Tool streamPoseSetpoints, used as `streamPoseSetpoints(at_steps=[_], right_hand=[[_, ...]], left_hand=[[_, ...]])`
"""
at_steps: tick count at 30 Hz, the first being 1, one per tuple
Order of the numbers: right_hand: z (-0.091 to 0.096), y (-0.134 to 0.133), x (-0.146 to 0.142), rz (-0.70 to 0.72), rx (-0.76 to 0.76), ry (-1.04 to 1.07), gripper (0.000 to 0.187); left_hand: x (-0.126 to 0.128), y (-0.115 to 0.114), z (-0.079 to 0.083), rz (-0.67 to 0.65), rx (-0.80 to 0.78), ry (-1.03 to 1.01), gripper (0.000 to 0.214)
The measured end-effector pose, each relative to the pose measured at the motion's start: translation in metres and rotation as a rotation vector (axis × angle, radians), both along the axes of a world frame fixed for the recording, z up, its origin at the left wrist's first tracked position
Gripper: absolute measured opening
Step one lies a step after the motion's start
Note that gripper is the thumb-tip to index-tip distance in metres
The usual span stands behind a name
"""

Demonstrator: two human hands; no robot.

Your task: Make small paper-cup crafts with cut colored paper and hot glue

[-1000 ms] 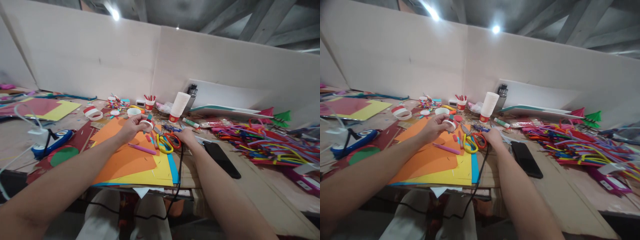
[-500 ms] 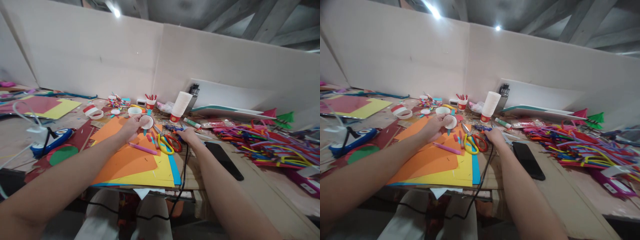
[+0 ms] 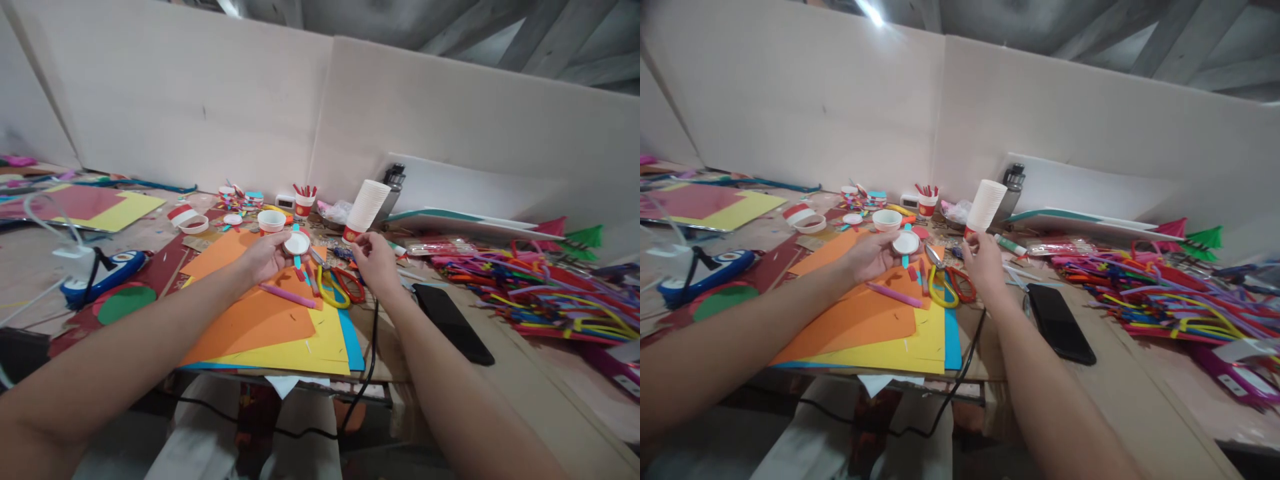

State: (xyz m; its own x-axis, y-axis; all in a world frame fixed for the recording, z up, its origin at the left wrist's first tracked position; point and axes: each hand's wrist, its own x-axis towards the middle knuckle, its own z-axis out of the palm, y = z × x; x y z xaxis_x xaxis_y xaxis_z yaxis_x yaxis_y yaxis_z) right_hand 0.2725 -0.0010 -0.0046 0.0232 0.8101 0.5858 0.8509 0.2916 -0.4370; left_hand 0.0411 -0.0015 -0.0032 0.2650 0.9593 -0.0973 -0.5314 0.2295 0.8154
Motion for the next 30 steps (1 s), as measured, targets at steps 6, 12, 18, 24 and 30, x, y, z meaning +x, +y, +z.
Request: streamPoseSetpoints(at_steps=[6,12,18,24,30], right_hand=[[0.002,-0.036,-0.049,0.485,0.220,-0.153,0.013],[-0.006,-0.038,-0.051,0.480,0.157,-0.257,0.011],[-0.001,-0.045,-0.054,0.461,0.146,-0.182,0.012],[0.001,-0.048,-0.057,0.439,0.127,-0.149,0.015],[0.001,-0.048,-0.057,0.435,0.133,-0.143,0.014]], left_hand=[[0.011,-0.009,-0.006,-0.104,0.067,0.020,0.017],[0.017,-0.016,-0.006,-0.214,0.124,0.021,0.019],[0.015,-0.017,-0.008,-0.212,0.164,-0.017,0.016],[0.014,-0.019,-0.008,-0.219,0.195,-0.045,0.018],[0.015,-0.017,-0.010,-0.206,0.191,-0.089,0.017]])
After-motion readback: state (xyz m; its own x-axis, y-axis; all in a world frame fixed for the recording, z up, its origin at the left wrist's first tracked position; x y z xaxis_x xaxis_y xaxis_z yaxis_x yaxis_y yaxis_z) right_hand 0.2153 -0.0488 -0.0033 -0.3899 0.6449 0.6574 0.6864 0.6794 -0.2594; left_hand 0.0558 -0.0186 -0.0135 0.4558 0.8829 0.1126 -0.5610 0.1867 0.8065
